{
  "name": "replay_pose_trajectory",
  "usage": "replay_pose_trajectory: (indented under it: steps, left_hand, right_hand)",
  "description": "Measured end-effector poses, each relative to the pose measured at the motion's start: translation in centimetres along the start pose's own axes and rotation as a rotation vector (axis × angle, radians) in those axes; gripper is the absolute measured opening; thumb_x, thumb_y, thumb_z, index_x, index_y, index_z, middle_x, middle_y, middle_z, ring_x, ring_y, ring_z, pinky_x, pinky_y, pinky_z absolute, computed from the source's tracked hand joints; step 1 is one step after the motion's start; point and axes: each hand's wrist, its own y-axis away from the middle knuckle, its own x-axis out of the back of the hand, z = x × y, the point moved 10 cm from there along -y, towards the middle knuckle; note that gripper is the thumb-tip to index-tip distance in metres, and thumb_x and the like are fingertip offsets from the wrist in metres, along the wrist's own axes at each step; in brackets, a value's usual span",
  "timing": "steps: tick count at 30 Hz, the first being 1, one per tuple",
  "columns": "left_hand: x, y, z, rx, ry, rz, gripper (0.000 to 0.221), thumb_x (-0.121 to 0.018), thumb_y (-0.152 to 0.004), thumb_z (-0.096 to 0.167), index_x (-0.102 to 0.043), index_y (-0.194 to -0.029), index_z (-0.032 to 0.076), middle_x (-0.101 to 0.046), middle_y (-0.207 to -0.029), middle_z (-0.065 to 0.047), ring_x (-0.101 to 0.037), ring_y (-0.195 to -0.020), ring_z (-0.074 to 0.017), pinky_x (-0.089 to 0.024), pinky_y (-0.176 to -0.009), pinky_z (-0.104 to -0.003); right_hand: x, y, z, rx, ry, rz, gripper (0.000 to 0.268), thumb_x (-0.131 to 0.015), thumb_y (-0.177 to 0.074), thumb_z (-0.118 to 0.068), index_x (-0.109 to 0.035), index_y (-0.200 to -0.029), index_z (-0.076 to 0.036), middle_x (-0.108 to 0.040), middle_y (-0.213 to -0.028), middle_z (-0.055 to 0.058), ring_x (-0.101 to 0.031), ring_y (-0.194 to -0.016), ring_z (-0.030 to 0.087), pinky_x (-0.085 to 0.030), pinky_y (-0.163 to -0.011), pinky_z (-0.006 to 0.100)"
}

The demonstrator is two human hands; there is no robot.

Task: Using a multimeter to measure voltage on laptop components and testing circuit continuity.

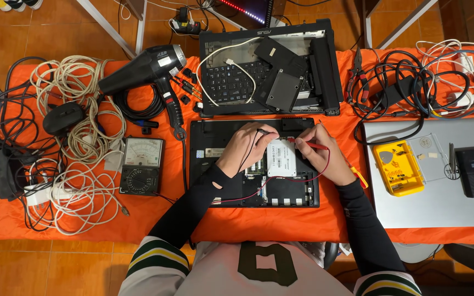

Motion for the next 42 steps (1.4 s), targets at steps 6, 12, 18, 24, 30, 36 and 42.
replay_pose_trajectory:
  steps: [6, 12, 18, 24, 30, 36, 42]
  left_hand:
    - [0.0, -0.1, 0.3, -0.025, -0.01, -0.006, 0.009, -0.067, -0.099, 0.013, -0.07, -0.103, 0.006, -0.073, -0.098, -0.009, -0.07, -0.092, -0.0294, -0.056, -0.082, -0.039]
    - [0.0, 0.1, 0.2, -0.018, -0.005, -0.006, 0.01, -0.067, -0.099, 0.014, -0.07, -0.104, 0.006, -0.073, -0.099, -0.009, -0.07, -0.094, -0.0296, -0.057, -0.083, -0.039]
    - [-0.1, 0.1, -0.3, 0.016, -0.007, -0.012, 0.011, -0.066, -0.1, 0.015, -0.07, -0.104, 0.006, -0.074, -0.098, -0.009, -0.071, -0.094, -0.0295, -0.057, -0.084, -0.038]
    - [0.0, 0.1, -0.2, 0.003, -0.034, -0.009, 0.01, -0.067, -0.099, 0.015, -0.071, -0.103, 0.006, -0.073, -0.097, -0.008, -0.07, -0.093, -0.0298, -0.057, -0.083, -0.039]
    - [-0.1, 0.3, 0.5, -0.103, -0.091, -0.018, 0.009, -0.065, -0.097, 0.008, -0.072, -0.104, 0.007, -0.073, -0.101, -0.006, -0.07, -0.094, -0.0272, -0.056, -0.084, -0.037]
    - [-0.1, 0.4, -0.1, -0.047, -0.03, -0.016, 0.006, -0.067, -0.1, 0.011, -0.07, -0.103, 0.007, -0.073, -0.101, -0.005, -0.071, -0.094, -0.0267, -0.056, -0.084, -0.036]
    - [0.1, 0.3, -0.3, -0.025, 0.006, -0.003, 0.006, -0.067, -0.101, 0.012, -0.068, -0.104, 0.007, -0.073, -0.101, -0.006, -0.071, -0.095, -0.0274, -0.056, -0.085, -0.037]
  right_hand:
    - [-0.1, 0.1, 0.7, -0.058, -0.004, -0.006, 0.022, -0.065, -0.101, -0.016, -0.048, -0.099, -0.004, -0.069, -0.095, 0.006, -0.063, -0.075, 0.01, -0.052, -0.067, 0.025]
    - [-0.2, 0.0, 0.4, -0.029, -0.016, -0.01, 0.022, -0.065, -0.102, -0.016, -0.047, -0.099, -0.004, -0.069, -0.094, 0.007, -0.062, -0.076, 0.009, -0.052, -0.069, 0.025]
    - [-0.2, 0.1, 0.7, -0.059, -0.039, -0.017, 0.021, -0.065, -0.101, -0.015, -0.047, -0.099, -0.004, -0.069, -0.095, 0.006, -0.061, -0.075, 0.009, -0.052, -0.068, 0.025]
    - [-0.2, 0.1, 0.7, -0.06, -0.042, -0.016, 0.021, -0.065, -0.102, -0.015, -0.048, -0.099, -0.004, -0.068, -0.095, 0.007, -0.061, -0.076, 0.009, -0.052, -0.069, 0.025]
    - [0.1, 0.3, 0.3, -0.017, -0.058, -0.022, 0.021, -0.065, -0.104, -0.016, -0.049, -0.101, -0.003, -0.068, -0.099, 0.008, -0.063, -0.086, 0.011, -0.052, -0.077, 0.027]
    - [0.2, 0.5, 0.0, -0.033, -0.009, -0.015, 0.024, -0.066, -0.105, -0.018, -0.048, -0.102, -0.003, -0.069, -0.1, 0.008, -0.062, -0.086, 0.011, -0.052, -0.079, 0.027]
    - [0.2, 0.4, 0.3, -0.052, -0.001, -0.011, 0.023, -0.066, -0.105, -0.017, -0.048, -0.102, -0.003, -0.069, -0.1, 0.008, -0.063, -0.083, 0.011, -0.052, -0.076, 0.026]
